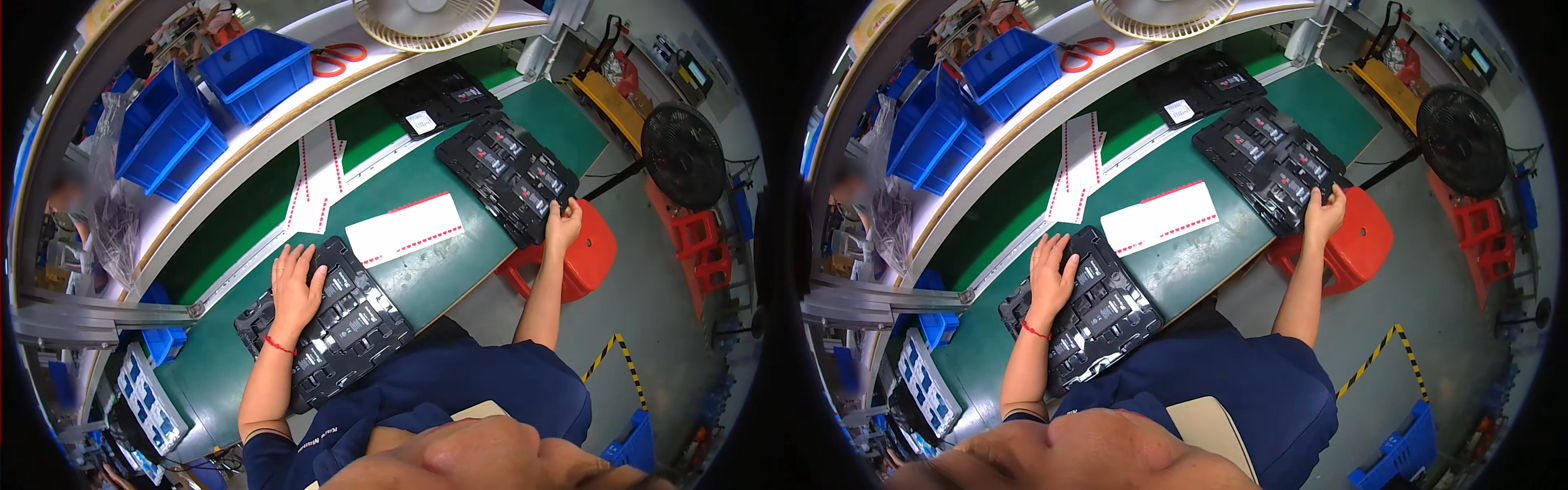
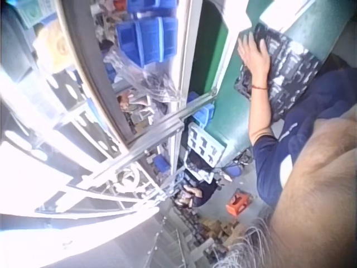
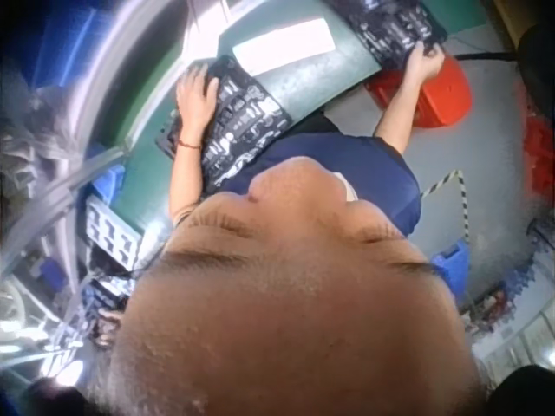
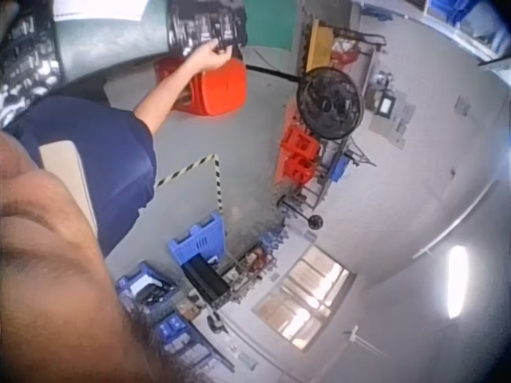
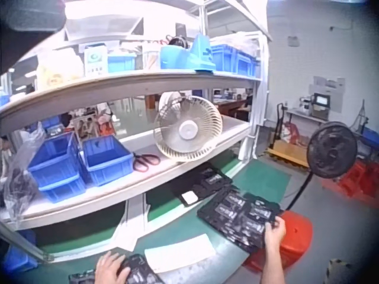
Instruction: The recorder is labeling and assembling small electronic components on a factory workbench.
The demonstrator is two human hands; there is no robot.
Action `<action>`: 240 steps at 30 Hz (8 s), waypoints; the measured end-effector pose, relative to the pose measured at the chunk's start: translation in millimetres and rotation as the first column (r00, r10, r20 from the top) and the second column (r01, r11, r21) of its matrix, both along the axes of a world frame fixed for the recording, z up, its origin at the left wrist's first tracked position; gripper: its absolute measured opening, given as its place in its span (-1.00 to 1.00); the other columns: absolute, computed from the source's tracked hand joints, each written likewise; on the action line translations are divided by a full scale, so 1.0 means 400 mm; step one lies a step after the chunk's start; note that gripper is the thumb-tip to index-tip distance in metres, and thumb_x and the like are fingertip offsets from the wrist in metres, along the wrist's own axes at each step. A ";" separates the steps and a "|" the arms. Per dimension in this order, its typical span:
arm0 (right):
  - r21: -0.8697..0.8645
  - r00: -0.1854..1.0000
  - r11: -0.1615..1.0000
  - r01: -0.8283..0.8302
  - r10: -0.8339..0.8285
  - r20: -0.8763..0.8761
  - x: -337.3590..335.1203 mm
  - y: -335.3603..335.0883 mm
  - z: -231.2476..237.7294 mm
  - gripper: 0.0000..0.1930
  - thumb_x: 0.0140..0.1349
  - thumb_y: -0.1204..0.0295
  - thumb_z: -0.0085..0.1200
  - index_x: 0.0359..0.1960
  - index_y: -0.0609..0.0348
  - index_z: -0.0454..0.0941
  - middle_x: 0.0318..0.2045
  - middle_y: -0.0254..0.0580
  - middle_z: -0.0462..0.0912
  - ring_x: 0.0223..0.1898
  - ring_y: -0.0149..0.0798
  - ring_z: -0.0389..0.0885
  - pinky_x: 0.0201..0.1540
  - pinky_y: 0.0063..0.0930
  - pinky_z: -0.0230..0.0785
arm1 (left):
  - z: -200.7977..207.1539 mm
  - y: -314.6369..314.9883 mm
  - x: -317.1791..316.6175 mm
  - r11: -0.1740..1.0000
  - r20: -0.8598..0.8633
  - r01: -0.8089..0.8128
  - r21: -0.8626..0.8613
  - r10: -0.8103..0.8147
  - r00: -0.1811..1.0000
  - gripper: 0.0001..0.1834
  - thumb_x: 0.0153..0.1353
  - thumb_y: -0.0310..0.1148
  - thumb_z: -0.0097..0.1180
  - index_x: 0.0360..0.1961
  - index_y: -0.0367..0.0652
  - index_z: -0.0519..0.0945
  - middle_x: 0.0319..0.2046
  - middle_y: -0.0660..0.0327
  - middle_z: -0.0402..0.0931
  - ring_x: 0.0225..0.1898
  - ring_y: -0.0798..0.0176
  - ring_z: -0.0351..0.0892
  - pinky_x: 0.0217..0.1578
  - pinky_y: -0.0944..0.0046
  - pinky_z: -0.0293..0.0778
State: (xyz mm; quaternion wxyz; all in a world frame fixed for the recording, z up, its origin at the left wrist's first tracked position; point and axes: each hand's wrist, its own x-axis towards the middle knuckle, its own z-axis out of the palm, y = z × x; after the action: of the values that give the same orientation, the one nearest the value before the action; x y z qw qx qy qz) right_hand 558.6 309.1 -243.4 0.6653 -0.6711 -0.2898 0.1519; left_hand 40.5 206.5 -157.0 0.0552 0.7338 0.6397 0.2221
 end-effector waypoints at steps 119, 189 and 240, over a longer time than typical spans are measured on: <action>-0.786 -0.934 -0.608 -0.111 0.334 -0.127 -0.405 -0.386 -0.239 -0.61 0.21 0.09 0.03 -0.01 -0.04 0.60 0.03 -0.17 0.39 0.13 -0.08 0.27 0.19 -0.20 -0.03 | -0.013 -0.012 0.019 0.998 0.038 -0.016 0.055 0.014 0.999 -0.42 0.24 0.02 0.13 0.13 -0.18 0.54 -0.05 0.04 0.58 0.02 -0.03 0.51 0.08 0.01 0.37; -0.806 -0.277 0.233 -0.544 0.857 0.434 -0.563 -0.487 -0.182 -0.13 0.07 -0.16 0.22 0.32 0.13 0.33 0.34 0.23 0.23 0.36 0.28 0.14 0.34 0.20 -0.02 | -0.010 -0.011 0.020 0.998 0.034 -0.041 0.050 0.039 0.999 -0.43 0.23 0.02 0.14 0.12 -0.17 0.55 -0.05 0.05 0.59 0.00 -0.02 0.52 0.08 0.02 0.36; -0.500 -0.242 0.319 -0.805 0.593 0.768 -0.615 -0.476 -0.179 -0.57 0.03 0.12 0.19 -0.11 0.08 0.68 -0.11 0.07 0.62 -0.08 0.15 0.58 0.03 0.16 0.32 | 0.003 -0.004 0.010 1.000 0.148 0.013 0.010 -0.014 0.989 -0.43 0.20 -0.01 0.21 0.13 -0.16 0.55 0.07 0.07 0.51 0.12 -0.02 0.47 0.17 0.03 0.34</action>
State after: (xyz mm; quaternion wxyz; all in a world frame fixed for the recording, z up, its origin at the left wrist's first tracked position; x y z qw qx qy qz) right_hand 312.6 118.8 -314.8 0.2270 -0.2575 -0.9354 0.0849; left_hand 44.7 205.1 -155.8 0.1006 0.7198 0.6278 0.2786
